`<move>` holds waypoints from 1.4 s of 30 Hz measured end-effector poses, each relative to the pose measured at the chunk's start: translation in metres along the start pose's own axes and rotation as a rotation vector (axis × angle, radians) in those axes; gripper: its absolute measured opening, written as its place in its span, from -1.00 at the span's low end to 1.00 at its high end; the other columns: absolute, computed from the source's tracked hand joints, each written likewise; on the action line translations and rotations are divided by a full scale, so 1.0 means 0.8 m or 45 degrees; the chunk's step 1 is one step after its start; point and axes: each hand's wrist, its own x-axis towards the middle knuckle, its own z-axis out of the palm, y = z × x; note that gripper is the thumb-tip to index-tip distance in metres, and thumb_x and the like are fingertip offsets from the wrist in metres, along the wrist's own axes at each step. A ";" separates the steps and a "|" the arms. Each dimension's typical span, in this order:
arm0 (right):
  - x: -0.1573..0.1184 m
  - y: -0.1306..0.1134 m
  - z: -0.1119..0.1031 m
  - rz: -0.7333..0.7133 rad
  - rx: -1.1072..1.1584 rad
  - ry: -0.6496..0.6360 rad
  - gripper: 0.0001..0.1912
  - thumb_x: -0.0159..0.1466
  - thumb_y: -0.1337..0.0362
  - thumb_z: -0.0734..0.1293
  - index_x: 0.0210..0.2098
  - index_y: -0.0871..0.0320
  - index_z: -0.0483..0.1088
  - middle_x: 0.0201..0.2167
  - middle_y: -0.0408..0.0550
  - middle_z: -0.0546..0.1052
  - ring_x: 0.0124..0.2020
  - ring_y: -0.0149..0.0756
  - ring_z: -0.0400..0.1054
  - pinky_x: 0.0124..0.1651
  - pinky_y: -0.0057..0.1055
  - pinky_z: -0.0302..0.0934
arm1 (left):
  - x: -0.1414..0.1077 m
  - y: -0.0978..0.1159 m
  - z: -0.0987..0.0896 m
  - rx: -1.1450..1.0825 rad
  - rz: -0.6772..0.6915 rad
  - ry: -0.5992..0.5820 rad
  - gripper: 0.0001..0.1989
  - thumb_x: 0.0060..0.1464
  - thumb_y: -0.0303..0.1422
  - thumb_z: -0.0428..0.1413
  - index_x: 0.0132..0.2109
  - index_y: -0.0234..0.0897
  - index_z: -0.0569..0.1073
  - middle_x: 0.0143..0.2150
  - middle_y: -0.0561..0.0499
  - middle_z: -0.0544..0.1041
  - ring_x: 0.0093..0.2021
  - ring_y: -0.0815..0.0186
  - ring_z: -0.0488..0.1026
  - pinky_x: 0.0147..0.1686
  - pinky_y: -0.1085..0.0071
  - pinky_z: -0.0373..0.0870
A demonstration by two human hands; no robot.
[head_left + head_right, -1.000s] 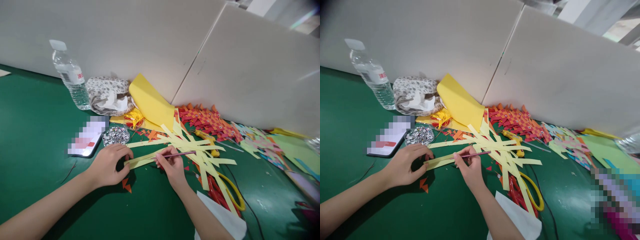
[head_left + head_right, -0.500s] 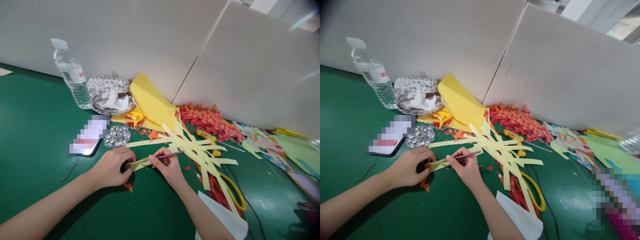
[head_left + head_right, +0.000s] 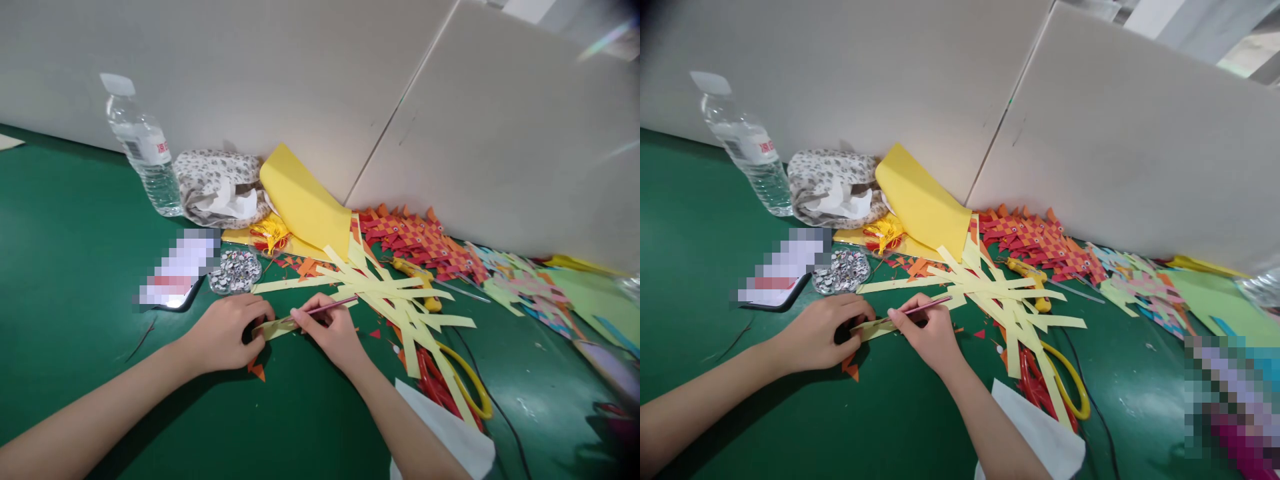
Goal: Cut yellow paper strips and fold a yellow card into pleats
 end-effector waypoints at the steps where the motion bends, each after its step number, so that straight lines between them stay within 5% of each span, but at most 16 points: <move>1: 0.000 0.001 0.000 0.003 0.007 0.009 -0.76 0.13 0.14 0.40 -0.50 0.14 0.33 -0.63 -0.21 0.37 -0.58 -0.41 0.25 -0.50 -0.48 0.11 | 0.000 0.000 0.000 0.001 0.001 -0.002 -0.79 -0.14 -0.51 -0.02 -0.29 -0.23 0.38 -0.40 0.06 0.42 -0.40 0.32 0.35 -0.43 0.44 0.18; 24: 0.011 0.008 -0.033 -0.016 0.201 0.222 -0.70 0.06 0.12 0.44 -0.56 0.15 0.31 -0.66 -0.17 0.43 -0.63 -0.42 0.23 -0.52 -0.46 0.12 | -0.002 -0.003 0.001 0.017 -0.001 -0.018 -0.79 -0.10 -0.49 -0.02 -0.26 -0.21 0.39 -0.39 0.08 0.43 -0.39 0.33 0.37 -0.42 0.44 0.21; 42: 0.008 0.003 -0.029 -0.016 0.282 0.336 -0.72 0.04 0.14 0.43 -0.58 0.14 0.29 -0.68 -0.19 0.40 -0.64 -0.43 0.19 -0.52 -0.46 0.10 | 0.000 -0.002 0.000 0.013 -0.012 -0.028 -0.79 -0.09 -0.50 -0.02 -0.26 -0.21 0.39 -0.39 0.07 0.43 -0.38 0.32 0.37 -0.41 0.43 0.21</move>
